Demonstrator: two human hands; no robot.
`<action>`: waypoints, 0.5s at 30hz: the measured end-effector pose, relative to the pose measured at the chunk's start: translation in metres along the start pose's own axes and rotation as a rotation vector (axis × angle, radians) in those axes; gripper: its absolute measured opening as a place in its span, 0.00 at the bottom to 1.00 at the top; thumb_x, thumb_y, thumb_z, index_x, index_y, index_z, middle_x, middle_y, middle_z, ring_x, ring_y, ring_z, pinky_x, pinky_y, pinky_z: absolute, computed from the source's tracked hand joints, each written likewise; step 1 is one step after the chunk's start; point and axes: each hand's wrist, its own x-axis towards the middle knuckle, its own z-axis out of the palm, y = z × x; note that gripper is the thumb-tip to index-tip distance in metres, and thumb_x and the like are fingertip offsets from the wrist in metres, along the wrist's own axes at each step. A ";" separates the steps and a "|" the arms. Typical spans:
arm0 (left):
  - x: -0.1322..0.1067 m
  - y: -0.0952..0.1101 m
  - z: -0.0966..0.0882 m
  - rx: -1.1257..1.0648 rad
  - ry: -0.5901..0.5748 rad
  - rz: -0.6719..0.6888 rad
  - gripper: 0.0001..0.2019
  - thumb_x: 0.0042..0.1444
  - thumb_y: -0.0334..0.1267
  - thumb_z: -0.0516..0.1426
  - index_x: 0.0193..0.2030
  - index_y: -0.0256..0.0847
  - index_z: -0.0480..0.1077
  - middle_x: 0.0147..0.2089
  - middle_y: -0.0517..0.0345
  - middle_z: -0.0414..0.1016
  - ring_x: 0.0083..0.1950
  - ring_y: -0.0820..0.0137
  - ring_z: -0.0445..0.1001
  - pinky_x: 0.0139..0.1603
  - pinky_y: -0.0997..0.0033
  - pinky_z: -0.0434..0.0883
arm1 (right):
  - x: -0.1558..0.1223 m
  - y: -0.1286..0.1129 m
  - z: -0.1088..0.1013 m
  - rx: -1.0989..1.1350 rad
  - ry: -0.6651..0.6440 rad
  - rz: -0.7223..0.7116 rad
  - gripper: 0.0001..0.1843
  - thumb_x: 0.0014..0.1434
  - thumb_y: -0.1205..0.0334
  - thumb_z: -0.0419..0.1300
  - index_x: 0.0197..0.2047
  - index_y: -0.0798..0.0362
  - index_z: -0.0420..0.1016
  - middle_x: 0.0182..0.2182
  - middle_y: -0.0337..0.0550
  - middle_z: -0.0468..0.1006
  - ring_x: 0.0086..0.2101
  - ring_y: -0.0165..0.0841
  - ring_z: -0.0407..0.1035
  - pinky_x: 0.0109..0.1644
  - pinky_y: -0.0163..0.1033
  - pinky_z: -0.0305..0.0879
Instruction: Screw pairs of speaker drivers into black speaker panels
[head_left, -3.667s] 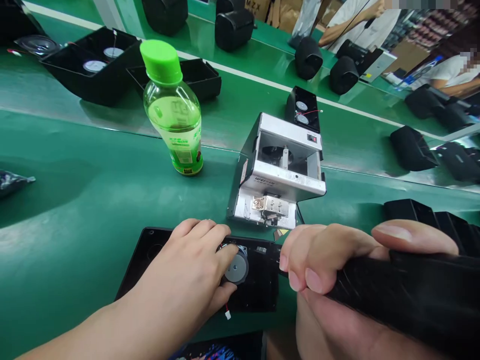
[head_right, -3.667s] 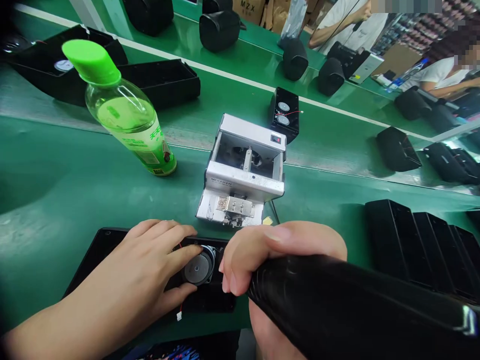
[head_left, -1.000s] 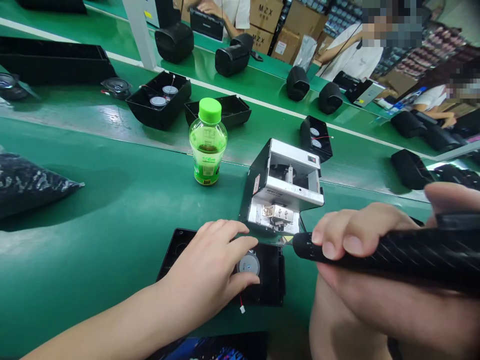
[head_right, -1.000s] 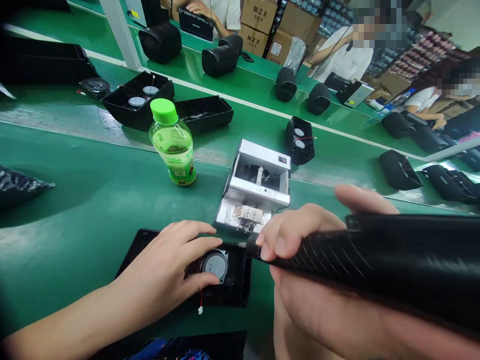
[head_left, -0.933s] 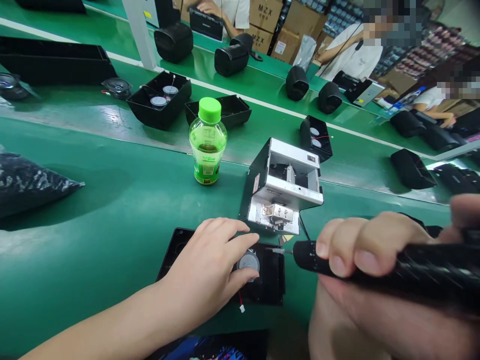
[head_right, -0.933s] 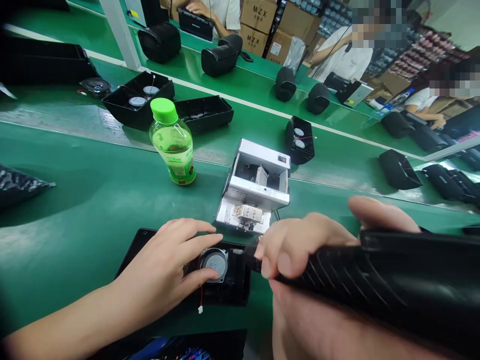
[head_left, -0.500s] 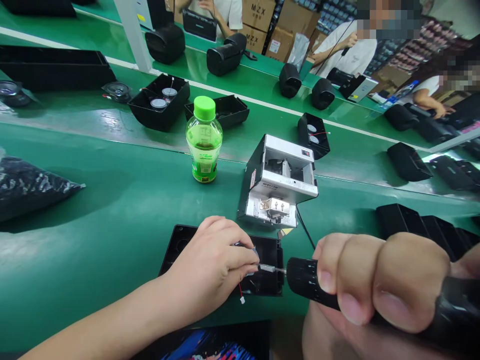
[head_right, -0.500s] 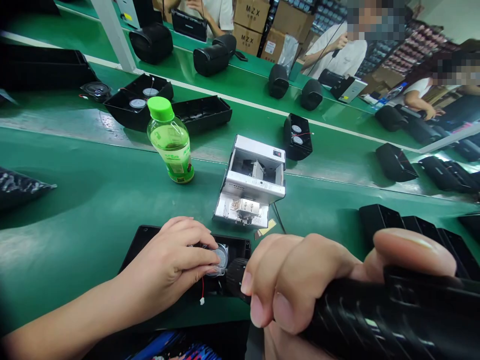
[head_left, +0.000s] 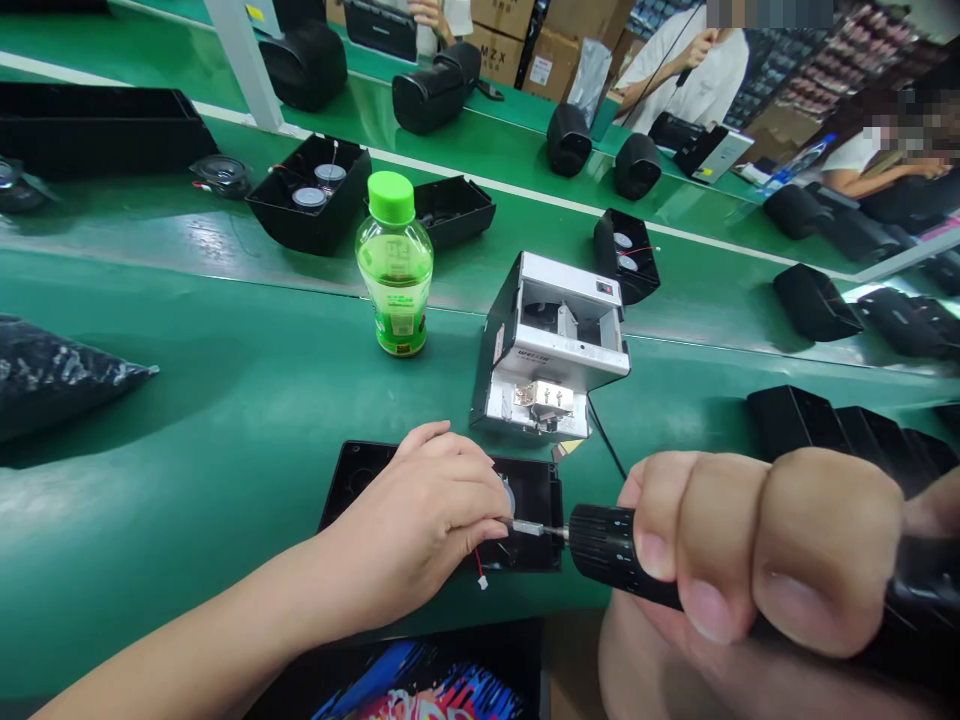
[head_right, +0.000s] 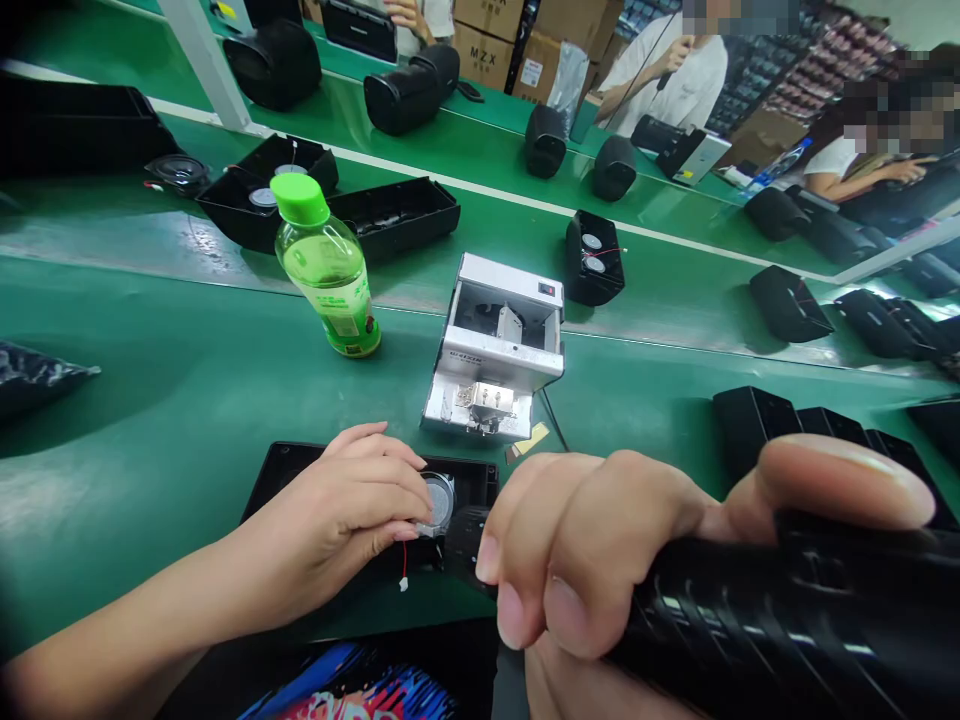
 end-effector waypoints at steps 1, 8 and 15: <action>0.000 0.000 0.000 -0.006 -0.017 0.000 0.10 0.80 0.35 0.58 0.48 0.50 0.81 0.48 0.67 0.89 0.61 0.66 0.81 0.80 0.53 0.52 | -0.001 0.000 -0.001 -0.009 0.008 0.011 0.08 0.72 0.50 0.75 0.51 0.36 0.84 0.17 0.21 0.62 0.09 0.22 0.47 0.17 0.39 0.65; 0.000 0.001 0.009 0.034 0.041 0.014 0.05 0.75 0.36 0.65 0.45 0.51 0.81 0.46 0.68 0.89 0.59 0.65 0.83 0.83 0.47 0.52 | -0.019 -0.004 -0.014 -0.048 -0.035 0.097 0.15 0.72 0.48 0.74 0.59 0.27 0.83 0.19 0.24 0.62 0.12 0.28 0.56 0.22 0.42 0.71; 0.001 -0.004 0.010 0.409 -0.042 -0.037 0.18 0.69 0.34 0.69 0.64 0.46 0.80 0.71 0.44 0.79 0.72 0.48 0.77 0.82 0.26 0.60 | -0.020 -0.006 -0.043 -0.142 -0.281 0.124 0.31 0.60 0.49 0.82 0.63 0.21 0.79 0.27 0.31 0.73 0.29 0.40 0.80 0.31 0.47 0.82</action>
